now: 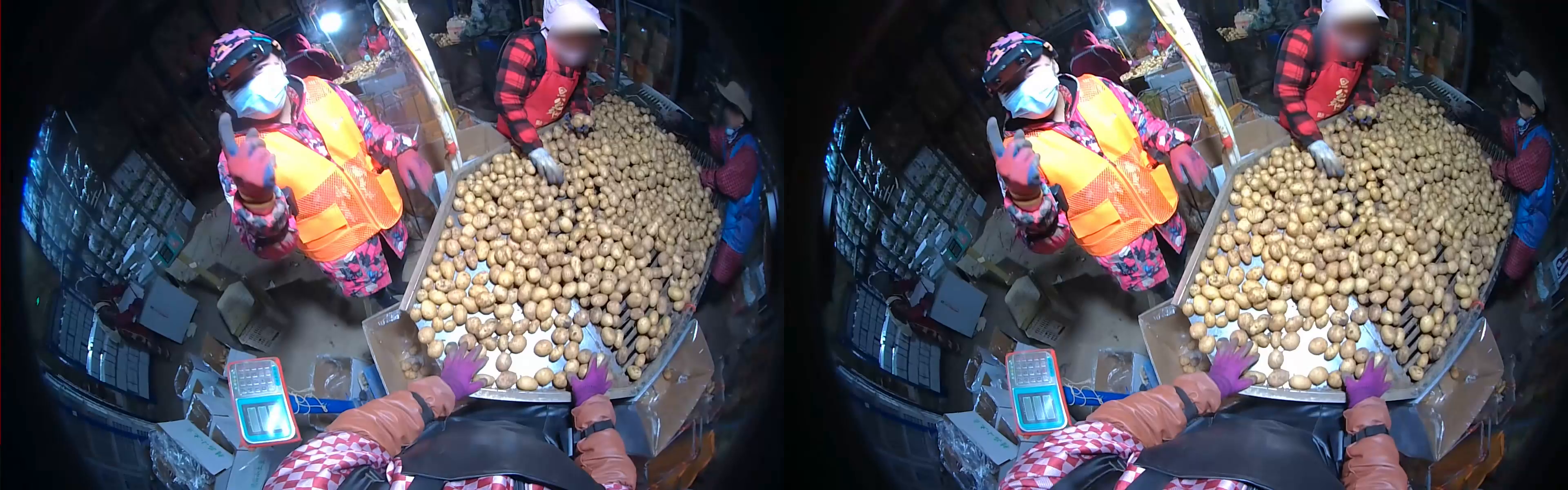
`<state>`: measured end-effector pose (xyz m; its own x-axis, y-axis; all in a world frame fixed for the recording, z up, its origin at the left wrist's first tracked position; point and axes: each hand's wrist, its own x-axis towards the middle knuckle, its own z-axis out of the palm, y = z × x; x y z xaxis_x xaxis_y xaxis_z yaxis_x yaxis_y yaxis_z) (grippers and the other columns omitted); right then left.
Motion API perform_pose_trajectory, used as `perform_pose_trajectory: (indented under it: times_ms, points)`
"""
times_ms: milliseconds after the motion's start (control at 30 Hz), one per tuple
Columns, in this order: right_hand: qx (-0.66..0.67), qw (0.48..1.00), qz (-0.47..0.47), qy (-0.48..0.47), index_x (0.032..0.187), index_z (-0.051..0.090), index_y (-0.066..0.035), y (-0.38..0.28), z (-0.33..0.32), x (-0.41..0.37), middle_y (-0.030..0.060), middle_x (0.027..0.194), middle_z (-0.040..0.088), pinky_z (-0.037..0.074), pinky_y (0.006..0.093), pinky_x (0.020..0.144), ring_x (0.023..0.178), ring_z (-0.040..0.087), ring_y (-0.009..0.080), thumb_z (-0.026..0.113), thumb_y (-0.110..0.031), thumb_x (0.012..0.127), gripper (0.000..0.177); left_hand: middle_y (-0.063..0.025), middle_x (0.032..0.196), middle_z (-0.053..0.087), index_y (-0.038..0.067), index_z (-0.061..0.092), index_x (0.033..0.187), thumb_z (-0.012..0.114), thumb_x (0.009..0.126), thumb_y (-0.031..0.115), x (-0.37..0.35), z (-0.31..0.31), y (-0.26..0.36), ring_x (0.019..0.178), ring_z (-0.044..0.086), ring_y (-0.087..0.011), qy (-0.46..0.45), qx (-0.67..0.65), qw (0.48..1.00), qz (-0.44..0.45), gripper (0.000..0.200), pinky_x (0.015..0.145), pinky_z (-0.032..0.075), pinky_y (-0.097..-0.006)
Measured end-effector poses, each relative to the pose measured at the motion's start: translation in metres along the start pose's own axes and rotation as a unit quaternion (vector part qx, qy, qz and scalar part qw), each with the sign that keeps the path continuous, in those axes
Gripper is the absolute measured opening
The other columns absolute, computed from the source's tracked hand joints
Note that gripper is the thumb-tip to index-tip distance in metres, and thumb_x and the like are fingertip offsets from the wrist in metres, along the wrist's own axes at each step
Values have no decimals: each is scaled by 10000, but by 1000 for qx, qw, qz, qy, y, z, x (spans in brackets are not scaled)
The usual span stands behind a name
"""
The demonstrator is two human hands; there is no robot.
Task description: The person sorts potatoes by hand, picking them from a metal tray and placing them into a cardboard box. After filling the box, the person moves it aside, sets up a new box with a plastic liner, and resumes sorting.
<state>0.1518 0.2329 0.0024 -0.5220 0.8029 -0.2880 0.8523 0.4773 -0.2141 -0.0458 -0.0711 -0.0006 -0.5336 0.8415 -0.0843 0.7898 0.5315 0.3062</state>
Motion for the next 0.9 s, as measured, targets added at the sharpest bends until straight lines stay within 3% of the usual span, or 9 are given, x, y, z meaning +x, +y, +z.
perform_pose_trajectory:
  times_ms: [133,267,367,467,567,633,767,833,900]
  points:
    - [-3,1000,8,-6,1492,273,-226,2,2,1,160,1576,108,164,645,1078,1457,120,315,746,-537,632,1029,-157,1444,357,185,503,1310,657,756,407,10,-26,16,1358,263,-429,31,-27,999,-27,617,1058,247,-582]
    - [14,1000,3,7,1481,298,-217,2,3,-1,180,1567,127,167,658,1068,1453,127,333,758,-539,618,1029,-181,1484,326,205,380,1430,674,763,390,67,-6,6,1368,280,-420,156,1,985,-72,751,1090,247,-539]
    - [-2,1000,-1,-5,1472,322,-201,0,-6,-6,195,1561,138,161,667,1066,1445,145,346,767,-526,616,1018,-194,1542,200,240,239,1498,680,758,473,117,-24,4,1402,206,-426,143,-59,976,-152,892,1124,212,-534]
    - [9,1000,1,4,1462,340,-184,5,1,-3,197,1560,142,150,668,1070,1440,159,349,776,-516,611,1013,-193,1557,132,298,237,1496,705,721,517,163,-22,2,1412,165,-437,102,-137,951,-257,931,1116,239,-543]
    - [7,1000,13,-9,1466,333,-180,4,-6,-2,192,1563,132,140,654,1084,1440,159,343,774,-515,619,1012,-195,1537,177,291,340,1453,720,703,488,167,-32,20,1399,189,-439,-10,-96,972,-213,864,1103,278,-529]
    - [-2,1000,16,-22,1466,333,-179,1,-8,-3,186,1566,124,132,649,1090,1441,156,340,772,-512,629,1002,-219,1333,471,199,567,1285,715,660,373,154,-35,29,1197,464,-384,70,-183,977,-87,665,1037,386,-455]
    - [84,989,-83,84,1448,362,-164,25,29,3,199,1547,194,118,633,1101,1423,216,348,762,-485,647,951,-205,1217,548,167,620,1147,670,714,200,110,-2,64,1095,523,-410,216,-116,965,90,438,872,465,-492]
    - [46,997,-43,50,1440,374,-144,19,16,4,188,1544,217,141,644,1089,1420,229,345,752,-449,660,919,-180,1178,561,185,619,1106,646,772,147,110,27,69,922,575,-387,235,-46,956,168,337,684,478,-484]
    - [27,999,-15,21,1439,376,-144,10,4,2,185,1549,206,151,657,1077,1428,211,339,751,-456,659,920,-172,1176,561,200,605,1134,659,766,137,105,29,80,928,566,-376,258,-86,950,154,377,693,460,-490]
